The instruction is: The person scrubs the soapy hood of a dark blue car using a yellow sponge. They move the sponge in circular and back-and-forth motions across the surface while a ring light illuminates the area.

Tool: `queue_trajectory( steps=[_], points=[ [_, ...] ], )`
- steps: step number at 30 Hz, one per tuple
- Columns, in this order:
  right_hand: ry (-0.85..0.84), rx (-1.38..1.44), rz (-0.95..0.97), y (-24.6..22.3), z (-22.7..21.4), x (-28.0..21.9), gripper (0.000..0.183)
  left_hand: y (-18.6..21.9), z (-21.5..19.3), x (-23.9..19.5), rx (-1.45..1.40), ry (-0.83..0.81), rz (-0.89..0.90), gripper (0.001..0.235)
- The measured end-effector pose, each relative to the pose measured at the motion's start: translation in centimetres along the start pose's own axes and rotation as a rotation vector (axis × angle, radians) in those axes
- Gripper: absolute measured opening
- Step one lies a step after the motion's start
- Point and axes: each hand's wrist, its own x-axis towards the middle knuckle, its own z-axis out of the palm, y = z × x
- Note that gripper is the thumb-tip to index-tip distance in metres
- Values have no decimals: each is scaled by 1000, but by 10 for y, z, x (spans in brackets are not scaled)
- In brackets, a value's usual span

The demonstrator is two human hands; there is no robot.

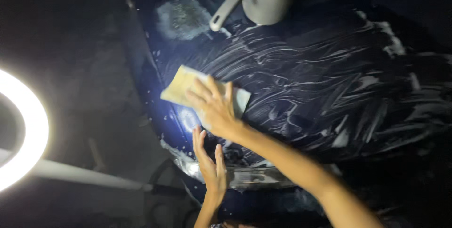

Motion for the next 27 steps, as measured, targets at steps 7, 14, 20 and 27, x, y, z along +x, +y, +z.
queue_trajectory(
  steps=[7, 14, 20, 27],
  points=[
    [129, -127, 97, 75, 4, 62, 39, -24, -39, -6, -16, 102, -270, 50],
    [-117, -157, -134, -35, -20, 32, 51, -18, -38, -5, -372, 223, -329, 48],
    [-387, 103, -219, -47, -70, 35, 52, -26, -49, -12, -571, 275, -352, 43],
    [-115, -41, -21, -14, -23, 32, 43, -2, -72, -9, -394, 376, -393, 50]
  ],
)
